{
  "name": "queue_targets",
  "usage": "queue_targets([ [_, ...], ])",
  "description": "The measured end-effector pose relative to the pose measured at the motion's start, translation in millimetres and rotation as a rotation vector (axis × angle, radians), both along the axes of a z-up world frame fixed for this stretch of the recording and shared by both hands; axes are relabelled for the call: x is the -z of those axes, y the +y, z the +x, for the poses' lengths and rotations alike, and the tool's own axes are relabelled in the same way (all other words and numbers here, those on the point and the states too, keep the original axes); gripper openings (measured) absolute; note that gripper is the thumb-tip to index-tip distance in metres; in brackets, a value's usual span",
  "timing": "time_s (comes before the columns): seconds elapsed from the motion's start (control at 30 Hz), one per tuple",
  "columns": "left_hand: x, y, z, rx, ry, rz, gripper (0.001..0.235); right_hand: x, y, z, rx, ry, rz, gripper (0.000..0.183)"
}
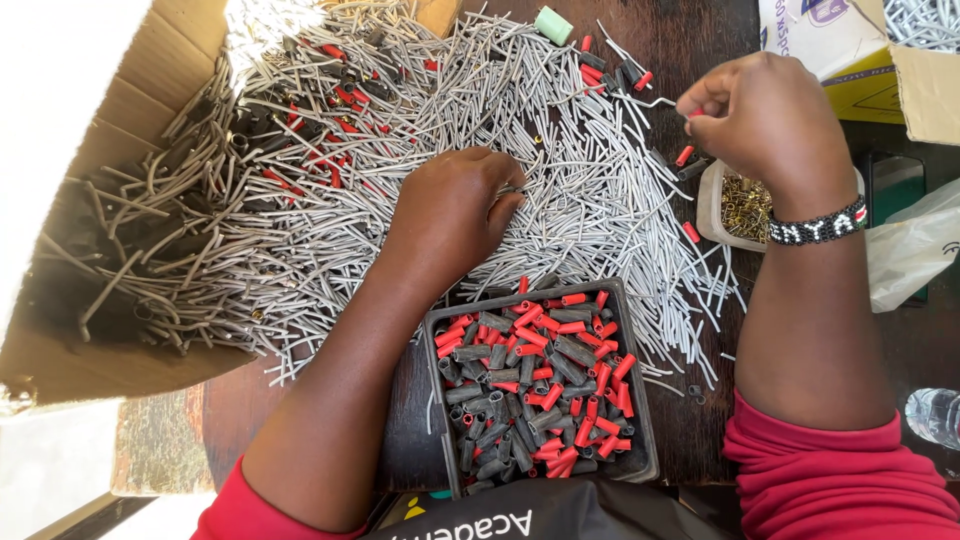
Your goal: Assembling cable clips by inserting metal pins into plastic housings and placing them in a tray
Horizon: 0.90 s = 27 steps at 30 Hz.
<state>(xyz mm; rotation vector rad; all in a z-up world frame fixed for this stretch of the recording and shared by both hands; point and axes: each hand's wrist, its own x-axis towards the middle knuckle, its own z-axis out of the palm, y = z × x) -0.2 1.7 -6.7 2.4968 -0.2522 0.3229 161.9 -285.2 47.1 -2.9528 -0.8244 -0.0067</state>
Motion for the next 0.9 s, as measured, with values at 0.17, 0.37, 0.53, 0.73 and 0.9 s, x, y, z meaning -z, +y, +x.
queue_targets([
  [0.17, -2, 0, -1, 0.001, 0.0, -0.004, 0.012, 4, -1, 1, 0.062, 0.019, -0.19, 0.023],
  [0.37, 0, 0, 0, -0.002, 0.008, 0.004, 0.012, -2, 6, -3, 0.117, 0.141, -0.214, 0.018],
  [0.53, 0, 0, 0, -0.005, 0.009, -0.005, 0.012, 1, 12, -3, 0.143, 0.216, -0.243, 0.03],
  [0.73, -1, 0, 0, -0.005, 0.014, -0.003, 0.012, 1, 11, -3, 0.122, 0.195, -0.147, 0.005],
  [0.9, 0, 0, 0, -0.011, 0.014, -0.005, 0.012, -17, 18, -14, 0.081, 0.252, 0.012, 0.013],
])
